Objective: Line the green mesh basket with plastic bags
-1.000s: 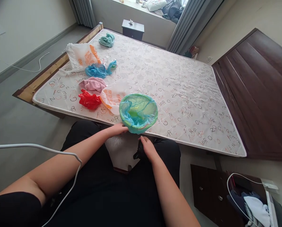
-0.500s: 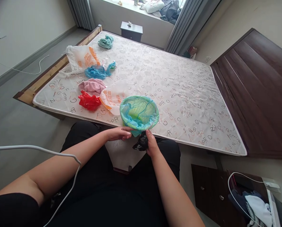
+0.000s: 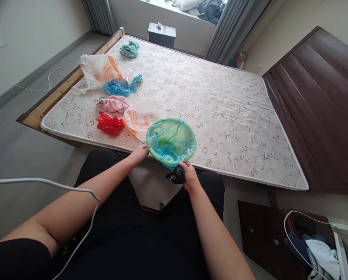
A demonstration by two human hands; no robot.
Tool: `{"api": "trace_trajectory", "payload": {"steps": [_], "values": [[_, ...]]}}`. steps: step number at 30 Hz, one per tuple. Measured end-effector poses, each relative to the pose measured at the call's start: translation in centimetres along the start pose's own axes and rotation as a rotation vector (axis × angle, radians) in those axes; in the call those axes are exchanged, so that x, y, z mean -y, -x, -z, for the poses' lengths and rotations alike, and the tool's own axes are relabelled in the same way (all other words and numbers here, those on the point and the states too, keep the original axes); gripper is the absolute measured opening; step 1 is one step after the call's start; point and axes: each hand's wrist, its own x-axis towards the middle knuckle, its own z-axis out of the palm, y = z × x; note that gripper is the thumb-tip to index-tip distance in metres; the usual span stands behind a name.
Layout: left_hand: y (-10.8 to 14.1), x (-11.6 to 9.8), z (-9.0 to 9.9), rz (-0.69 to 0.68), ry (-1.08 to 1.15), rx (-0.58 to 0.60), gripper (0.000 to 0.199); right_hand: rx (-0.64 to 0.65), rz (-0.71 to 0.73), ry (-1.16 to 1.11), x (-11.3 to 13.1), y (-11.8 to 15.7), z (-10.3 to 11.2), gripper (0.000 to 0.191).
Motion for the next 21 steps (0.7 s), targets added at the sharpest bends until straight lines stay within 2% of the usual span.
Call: {"api": "trace_trajectory", "payload": {"steps": [2,4,8,12,21], "values": [[-0.8,-0.6,0.3,0.003,0.100,-0.148,0.011,-0.008,0.003,0.004,0.0,-0.1,0.2,0.037],[-1.2,-1.2,0.6,0.050,0.238,-0.187,0.006,-0.011,0.011,0.022,-0.1,-0.1,0.5,0.035],[-1.3,-1.4,0.5,0.032,0.454,-0.138,0.018,-0.027,0.017,0.081,-0.2,-0.1,1.0,0.034],[-1.2,-1.0,0.1,-0.039,0.477,-0.132,0.027,-0.030,0.030,0.129,-0.3,-0.1,1.3,0.035],[-1.5,-0.6,0.0,-0.026,0.578,-0.019,0.028,-0.053,0.059,0.162,-0.7,-0.5,2.1,0.037]]}}
